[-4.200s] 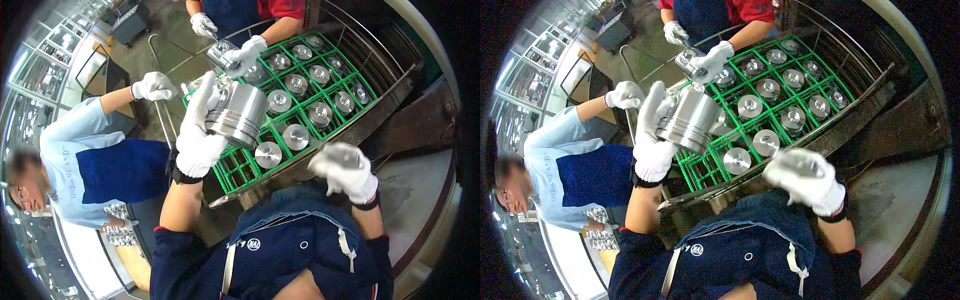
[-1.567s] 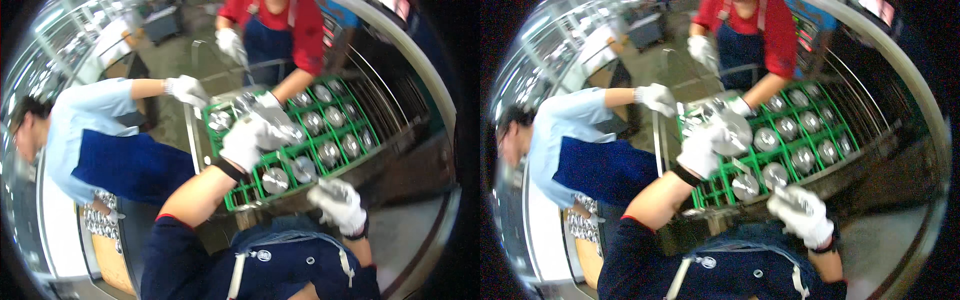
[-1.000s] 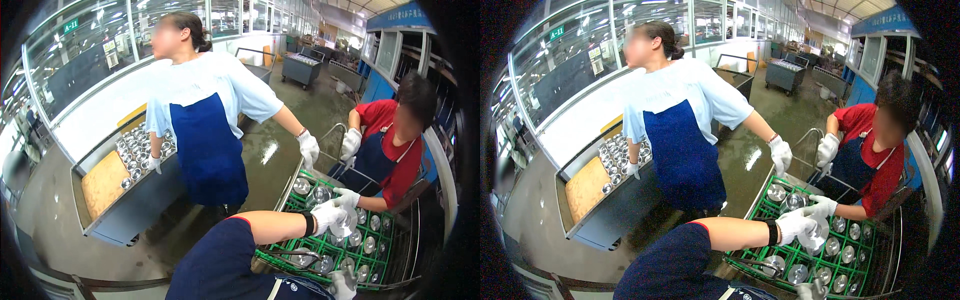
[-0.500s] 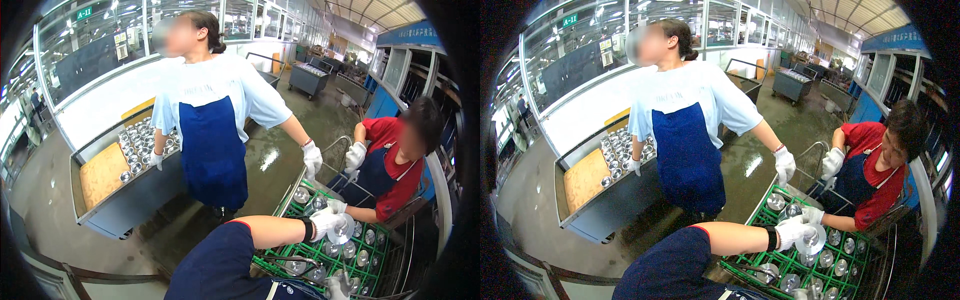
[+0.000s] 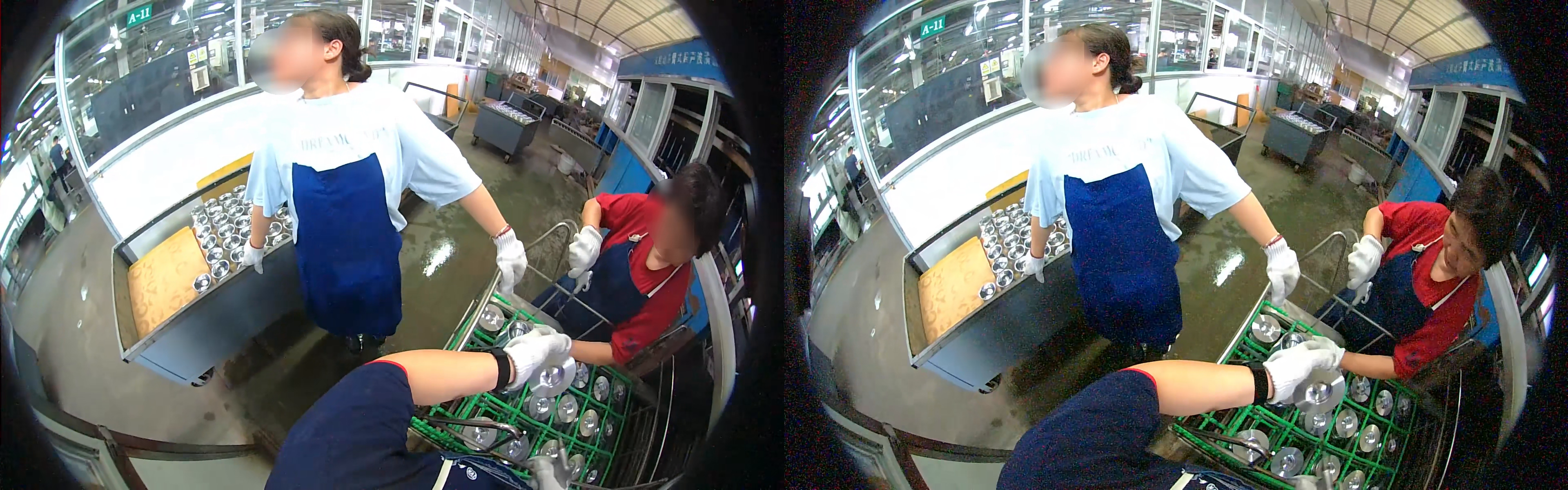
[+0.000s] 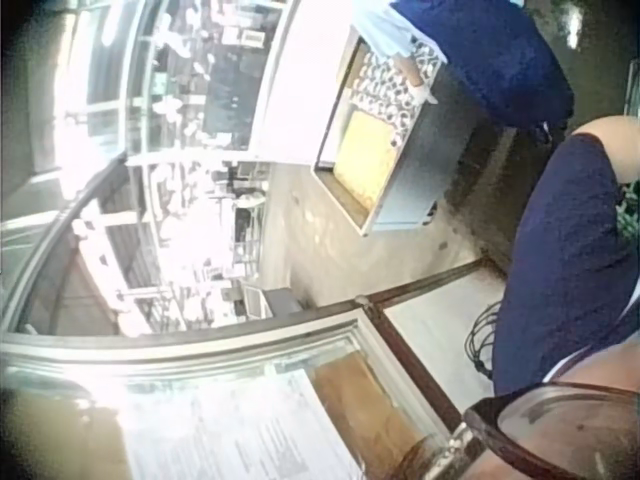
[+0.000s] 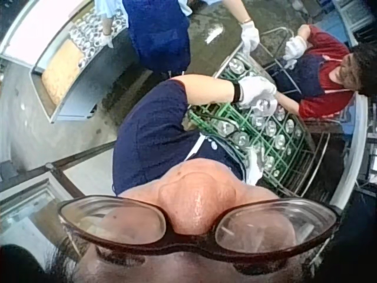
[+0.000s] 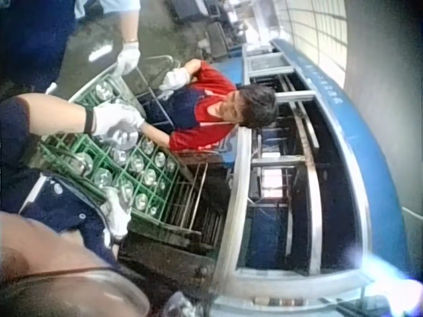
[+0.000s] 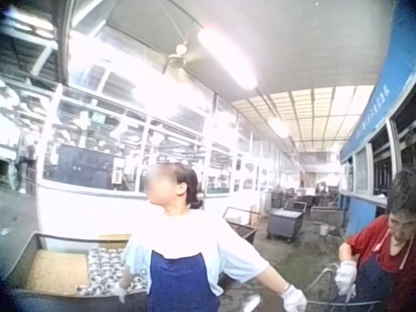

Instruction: Inspecting metal pistons at a workstation and placing them into storage bins.

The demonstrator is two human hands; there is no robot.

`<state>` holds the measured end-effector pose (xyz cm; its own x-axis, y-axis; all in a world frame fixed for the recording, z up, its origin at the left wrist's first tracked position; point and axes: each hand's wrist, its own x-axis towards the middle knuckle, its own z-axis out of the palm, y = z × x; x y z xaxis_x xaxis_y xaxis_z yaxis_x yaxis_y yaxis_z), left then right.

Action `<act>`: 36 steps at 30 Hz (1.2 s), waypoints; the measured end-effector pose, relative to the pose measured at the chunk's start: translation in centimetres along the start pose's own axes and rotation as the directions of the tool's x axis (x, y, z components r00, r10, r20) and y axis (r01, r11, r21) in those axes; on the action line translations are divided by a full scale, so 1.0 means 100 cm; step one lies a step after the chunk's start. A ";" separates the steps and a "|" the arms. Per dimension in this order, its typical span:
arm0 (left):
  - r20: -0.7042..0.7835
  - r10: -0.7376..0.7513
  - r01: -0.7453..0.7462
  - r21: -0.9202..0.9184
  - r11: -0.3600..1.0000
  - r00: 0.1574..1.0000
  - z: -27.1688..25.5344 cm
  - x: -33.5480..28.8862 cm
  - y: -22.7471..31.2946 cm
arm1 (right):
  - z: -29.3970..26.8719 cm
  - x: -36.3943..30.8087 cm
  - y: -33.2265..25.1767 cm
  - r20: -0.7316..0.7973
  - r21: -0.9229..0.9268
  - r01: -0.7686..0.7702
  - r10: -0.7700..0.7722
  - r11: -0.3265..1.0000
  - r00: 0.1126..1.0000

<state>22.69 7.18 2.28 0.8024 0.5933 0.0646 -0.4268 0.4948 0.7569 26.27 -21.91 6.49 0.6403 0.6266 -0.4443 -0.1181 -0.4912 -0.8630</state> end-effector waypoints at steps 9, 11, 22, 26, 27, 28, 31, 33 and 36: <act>-0.040 -0.116 0.123 0.331 0.935 0.992 0.014 -0.022 0.025 | 0.008 -0.020 -0.014 -0.014 0.056 -0.007 0.007 0.998 1.000; 0.113 -0.186 0.180 0.060 0.982 0.976 -0.042 0.018 -0.044 | 0.012 -0.025 -0.017 0.022 0.045 -0.004 0.003 0.999 1.000; 0.356 -0.427 -0.555 0.499 -0.666 0.831 -0.011 0.016 -0.042 | -0.008 -0.005 0.022 0.174 -0.133 0.022 0.001 0.991 0.985; 0.186 -0.475 -0.502 0.472 -0.725 0.860 -0.059 0.007 -0.055 | 0.010 -0.032 -0.023 0.174 -0.410 0.143 -0.076 0.901 0.982; 0.111 -0.574 -0.567 0.391 -0.725 0.811 -0.082 0.033 -0.089 | 0.004 -0.032 -0.015 0.229 -0.364 0.149 -0.067 0.919 0.971; 0.085 -0.659 -0.644 0.336 -0.687 0.747 -0.025 0.018 -0.052 | -0.008 -0.032 0.001 0.228 -0.303 0.127 -0.057 0.945 0.972; 0.154 -0.443 -0.461 0.449 -0.765 0.883 -0.110 0.026 -0.104 | 0.016 -0.007 0.001 -0.054 -0.184 -0.057 0.048 0.981 0.997; -0.104 -0.613 -0.490 0.504 -0.712 0.783 -0.065 0.028 -0.075 | 0.003 -0.009 0.007 -0.061 -0.168 -0.049 0.039 0.985 0.997; -0.088 -0.667 -0.543 0.507 -0.669 0.739 -0.098 0.037 -0.088 | 0.006 -0.021 0.006 0.017 -0.295 0.024 -0.020 0.955 1.000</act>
<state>25.34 11.29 -10.49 0.8415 0.1644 -0.5147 0.0612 -0.9755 -0.2115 24.38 -23.18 6.75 0.6297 0.6464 -0.4309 0.1268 -0.6328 -0.7639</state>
